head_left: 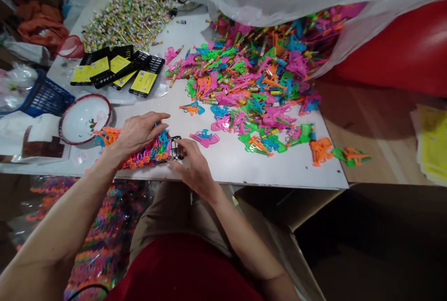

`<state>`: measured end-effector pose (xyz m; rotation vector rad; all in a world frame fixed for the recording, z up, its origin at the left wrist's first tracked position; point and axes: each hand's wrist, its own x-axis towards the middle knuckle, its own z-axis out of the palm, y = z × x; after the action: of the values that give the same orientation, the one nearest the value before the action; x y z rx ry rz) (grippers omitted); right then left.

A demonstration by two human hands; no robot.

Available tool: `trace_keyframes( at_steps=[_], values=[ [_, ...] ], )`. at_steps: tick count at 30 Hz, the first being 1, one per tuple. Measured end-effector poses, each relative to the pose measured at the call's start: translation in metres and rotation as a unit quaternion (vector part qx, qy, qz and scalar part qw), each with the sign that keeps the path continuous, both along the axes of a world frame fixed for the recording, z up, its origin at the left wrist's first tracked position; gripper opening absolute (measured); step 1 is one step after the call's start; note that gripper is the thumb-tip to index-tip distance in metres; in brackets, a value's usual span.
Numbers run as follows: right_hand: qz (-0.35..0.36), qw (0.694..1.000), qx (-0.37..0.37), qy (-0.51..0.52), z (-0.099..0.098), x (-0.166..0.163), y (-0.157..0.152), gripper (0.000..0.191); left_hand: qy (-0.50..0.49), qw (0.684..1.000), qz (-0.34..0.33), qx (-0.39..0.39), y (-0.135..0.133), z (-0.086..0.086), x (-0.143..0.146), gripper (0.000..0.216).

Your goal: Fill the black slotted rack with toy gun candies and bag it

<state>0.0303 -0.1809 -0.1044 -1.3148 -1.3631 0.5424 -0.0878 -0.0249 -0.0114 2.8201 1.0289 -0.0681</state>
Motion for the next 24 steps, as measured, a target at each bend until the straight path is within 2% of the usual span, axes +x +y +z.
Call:
trace_keyframes(
  at_steps=[4, 7, 13, 16, 20, 24],
  values=[
    [-0.007, 0.998, 0.059, -0.018, 0.003, -0.017, 0.011, 0.049, 0.013, 1.000, 0.002, 0.006, -0.001, 0.000, 0.001, 0.042],
    [-0.031, 0.998, 0.051, -0.035, -0.001, -0.025, 0.018, 0.045, 0.022, 1.000, -0.009, 0.009, 0.000, 0.000, 0.002, 0.042],
    [0.015, 0.997, 0.055, -0.050, -0.001, -0.019, 0.019, 0.044, 0.048, 0.999, -0.013, 0.006, -0.002, 0.002, 0.006, 0.040],
    [0.014, 0.997, 0.063, -0.042, -0.001, -0.019, 0.019, 0.040, 0.057, 0.998, -0.018, -0.005, -0.003, 0.002, 0.006, 0.039],
    [0.006, 0.996, 0.082, -0.028, -0.002, -0.020, 0.015, 0.035, 0.038, 0.999, -0.028, 0.005, -0.002, -0.001, 0.003, 0.039],
    [0.012, 0.997, 0.068, -0.027, -0.002, -0.020, 0.011, 0.035, 0.010, 0.999, -0.036, 0.014, -0.001, -0.007, -0.001, 0.042]
  ],
)
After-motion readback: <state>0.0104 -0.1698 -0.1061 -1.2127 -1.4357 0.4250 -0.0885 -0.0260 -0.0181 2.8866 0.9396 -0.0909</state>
